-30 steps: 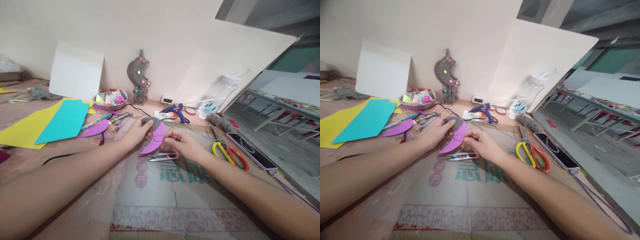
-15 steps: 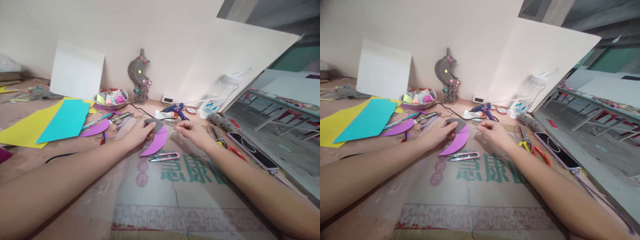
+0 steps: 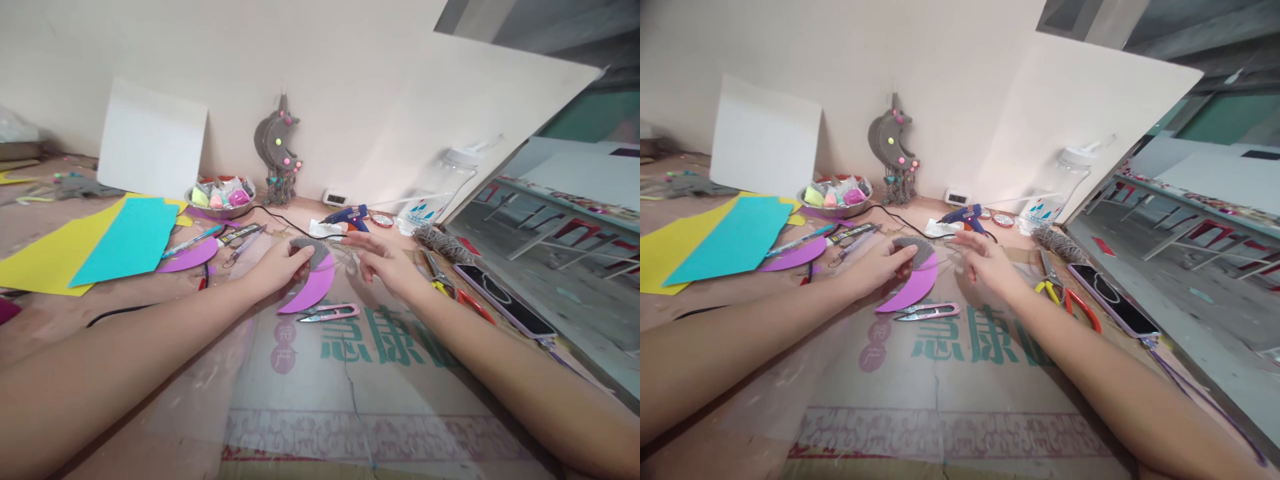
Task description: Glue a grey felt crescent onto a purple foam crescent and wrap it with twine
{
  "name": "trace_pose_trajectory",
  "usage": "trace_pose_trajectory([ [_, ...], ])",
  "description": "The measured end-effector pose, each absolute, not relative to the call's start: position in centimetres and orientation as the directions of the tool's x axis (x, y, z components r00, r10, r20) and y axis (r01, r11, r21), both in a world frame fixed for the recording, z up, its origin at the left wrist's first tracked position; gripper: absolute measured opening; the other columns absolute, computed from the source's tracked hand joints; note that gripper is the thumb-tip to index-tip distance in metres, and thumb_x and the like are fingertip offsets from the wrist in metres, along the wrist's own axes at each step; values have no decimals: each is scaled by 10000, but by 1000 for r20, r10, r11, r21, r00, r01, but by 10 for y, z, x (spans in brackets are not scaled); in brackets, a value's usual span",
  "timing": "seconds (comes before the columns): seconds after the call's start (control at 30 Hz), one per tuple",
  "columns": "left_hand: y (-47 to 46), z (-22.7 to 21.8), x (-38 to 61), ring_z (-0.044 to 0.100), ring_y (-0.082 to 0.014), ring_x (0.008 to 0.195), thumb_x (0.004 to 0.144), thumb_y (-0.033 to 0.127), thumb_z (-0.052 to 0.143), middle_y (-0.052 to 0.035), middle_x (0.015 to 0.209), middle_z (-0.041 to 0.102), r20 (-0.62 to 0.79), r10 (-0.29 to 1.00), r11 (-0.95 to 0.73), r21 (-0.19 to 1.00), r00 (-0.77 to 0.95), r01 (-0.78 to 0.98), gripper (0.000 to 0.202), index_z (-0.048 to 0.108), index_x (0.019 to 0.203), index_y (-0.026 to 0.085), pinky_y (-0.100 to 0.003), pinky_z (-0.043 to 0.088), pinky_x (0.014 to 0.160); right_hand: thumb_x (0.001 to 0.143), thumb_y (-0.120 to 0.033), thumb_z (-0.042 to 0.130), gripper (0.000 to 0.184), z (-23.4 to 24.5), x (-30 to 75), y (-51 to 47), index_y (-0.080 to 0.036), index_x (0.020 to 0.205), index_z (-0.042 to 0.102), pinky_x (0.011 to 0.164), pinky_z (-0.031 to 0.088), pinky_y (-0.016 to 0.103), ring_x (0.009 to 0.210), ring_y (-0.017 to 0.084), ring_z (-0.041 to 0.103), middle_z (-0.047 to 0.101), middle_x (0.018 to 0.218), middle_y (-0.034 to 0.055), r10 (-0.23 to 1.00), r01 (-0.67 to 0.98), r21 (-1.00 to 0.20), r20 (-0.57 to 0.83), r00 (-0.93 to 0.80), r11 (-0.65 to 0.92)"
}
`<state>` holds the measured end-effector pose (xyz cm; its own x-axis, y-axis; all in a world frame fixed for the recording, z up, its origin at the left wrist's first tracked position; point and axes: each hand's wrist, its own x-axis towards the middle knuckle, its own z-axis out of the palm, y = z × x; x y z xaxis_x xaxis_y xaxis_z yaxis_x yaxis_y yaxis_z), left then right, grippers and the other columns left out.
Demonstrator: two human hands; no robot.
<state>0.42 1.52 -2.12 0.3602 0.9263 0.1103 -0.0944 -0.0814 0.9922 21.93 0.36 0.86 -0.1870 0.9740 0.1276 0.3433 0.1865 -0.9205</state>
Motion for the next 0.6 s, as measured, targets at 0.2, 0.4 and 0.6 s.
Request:
trace_pose_trajectory([
  [0.2, 15, -19, 5, 417, -57, 437, 824, 338, 526, 61, 520, 460, 94, 931, -72, 995, 353, -75, 226, 443, 692, 175, -175, 322, 423, 778, -380, 604, 294, 13, 200, -15, -226, 973, 447, 408, 416, 236, 425, 54, 482, 624, 923, 11, 929, 246, -966, -16, -370, 82],
  [0.4, 12, -14, 5, 414, -53, 422, 834, 333, 511, 55, 492, 444, 60, 935, -44, 998, 349, -55, 276, 438, 626, 165, -177, 306, 418, 758, -354, 623, 236, 5, 203, -8, -198, 851, 472, 458, 361, 210, 467, 69, 466, 479, 602, -77, 932, 378, -907, 43, -359, 187],
  [0.6, 10, -16, 6, 421, -50, 444, 820, 326, 539, 55, 524, 458, 30, 927, 21, 991, 374, -132, 250, 449, 651, 165, -170, 309, 431, 739, -368, 603, 213, -2, 210, 0, -159, 780, 590, 498, 341, 232, 517, 89, 444, 520, 609, -34, 968, 533, -825, 67, -240, 189],
])
